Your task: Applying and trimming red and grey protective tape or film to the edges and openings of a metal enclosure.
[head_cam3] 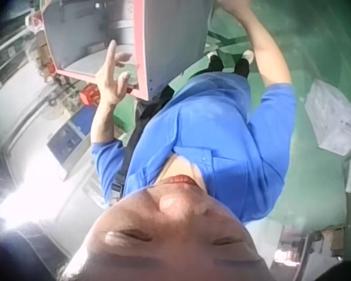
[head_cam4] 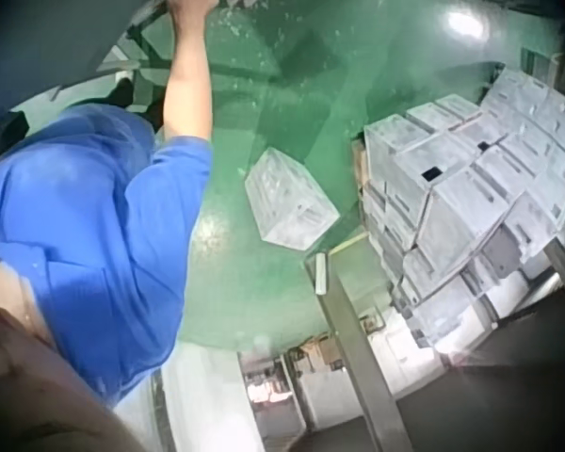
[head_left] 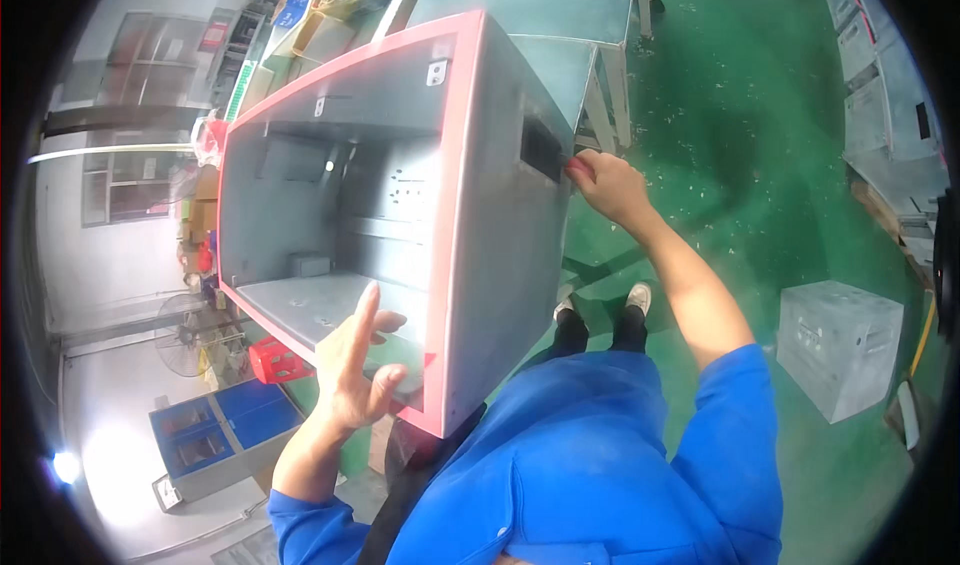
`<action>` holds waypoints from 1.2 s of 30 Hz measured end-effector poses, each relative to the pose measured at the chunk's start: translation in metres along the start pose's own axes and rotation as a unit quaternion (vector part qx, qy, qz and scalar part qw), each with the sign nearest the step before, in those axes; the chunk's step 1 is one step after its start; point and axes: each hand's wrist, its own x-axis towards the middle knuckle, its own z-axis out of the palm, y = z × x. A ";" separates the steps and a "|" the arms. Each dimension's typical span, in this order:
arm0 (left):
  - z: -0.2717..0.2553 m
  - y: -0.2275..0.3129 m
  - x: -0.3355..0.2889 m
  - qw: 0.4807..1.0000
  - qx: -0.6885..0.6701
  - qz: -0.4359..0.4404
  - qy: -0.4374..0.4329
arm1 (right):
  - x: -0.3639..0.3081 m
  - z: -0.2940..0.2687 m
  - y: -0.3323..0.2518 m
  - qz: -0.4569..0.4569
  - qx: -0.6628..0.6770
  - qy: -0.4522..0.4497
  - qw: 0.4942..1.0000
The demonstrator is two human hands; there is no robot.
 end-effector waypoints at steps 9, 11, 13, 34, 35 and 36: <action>0.000 -0.003 0.003 0.996 0.035 0.086 -0.013 | 0.004 -0.006 -0.011 0.029 0.001 -0.011 1.000; -0.001 -0.002 0.005 0.996 0.035 0.084 -0.018 | 0.001 -0.006 -0.017 0.034 0.005 -0.007 0.999; -0.002 -0.001 0.007 0.995 0.040 0.085 -0.020 | 0.002 0.003 -0.012 0.028 -0.014 0.010 0.999; -0.003 0.007 0.007 0.992 0.077 0.090 -0.045 | 0.010 -0.013 -0.005 -0.022 -0.067 0.010 0.997; -0.002 0.006 0.006 0.992 0.077 0.091 -0.044 | 0.008 -0.008 -0.003 -0.018 -0.056 0.014 0.998; -0.002 0.005 0.006 0.992 0.078 0.090 -0.040 | 0.007 -0.007 -0.004 -0.016 -0.046 0.017 0.999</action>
